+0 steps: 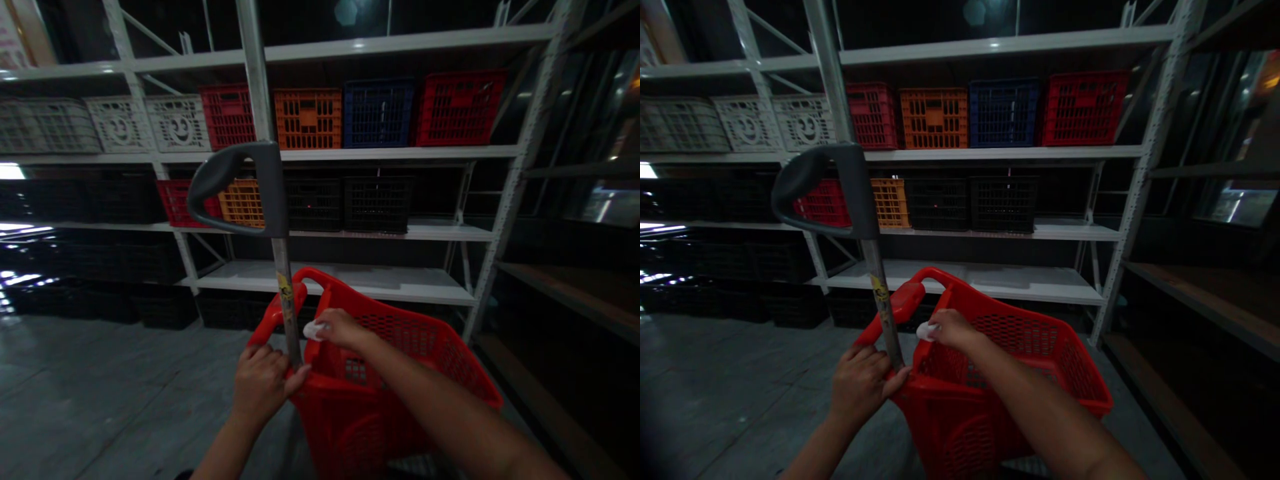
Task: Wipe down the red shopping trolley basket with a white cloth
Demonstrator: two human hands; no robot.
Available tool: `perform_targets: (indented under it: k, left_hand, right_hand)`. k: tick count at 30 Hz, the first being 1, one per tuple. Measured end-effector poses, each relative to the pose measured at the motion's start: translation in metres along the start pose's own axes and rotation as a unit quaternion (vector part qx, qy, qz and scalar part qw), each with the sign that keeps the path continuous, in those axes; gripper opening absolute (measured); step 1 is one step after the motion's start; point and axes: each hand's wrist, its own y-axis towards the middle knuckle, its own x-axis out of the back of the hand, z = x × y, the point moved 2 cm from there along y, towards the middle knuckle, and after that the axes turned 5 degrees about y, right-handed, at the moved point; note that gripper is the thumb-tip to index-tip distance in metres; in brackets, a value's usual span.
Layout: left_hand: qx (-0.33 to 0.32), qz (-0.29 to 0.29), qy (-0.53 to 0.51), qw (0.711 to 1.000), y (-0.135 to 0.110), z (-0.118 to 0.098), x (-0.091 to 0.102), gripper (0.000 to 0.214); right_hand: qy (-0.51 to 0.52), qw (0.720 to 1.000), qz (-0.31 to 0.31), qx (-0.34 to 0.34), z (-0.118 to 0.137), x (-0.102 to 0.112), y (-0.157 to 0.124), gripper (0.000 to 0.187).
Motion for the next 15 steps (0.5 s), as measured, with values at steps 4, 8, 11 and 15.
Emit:
perform_targets:
  k: [4,8,11,15]
  left_hand:
    - [-0.001,0.006,-0.003,1.0,0.0,0.001,-0.001,0.035]
    - [0.005,0.011,-0.011,1.0,-0.004,0.0,0.0,0.033]
    - [0.006,0.013,-0.012,1.0,-0.006,-0.001,0.0,0.033]
    - [0.007,0.014,-0.016,1.0,-0.007,-0.002,-0.001,0.033]
  right_hand:
    - [-0.033,0.996,0.036,0.069,0.015,-0.007,-0.003,0.017]
    - [-0.027,0.981,0.091,0.172,0.019,-0.011,-0.01,0.025]
    - [-0.034,0.992,0.034,0.115,-0.002,-0.003,0.003,0.02]
    - [-0.031,0.998,-0.039,0.027,-0.025,0.007,0.027,0.017]
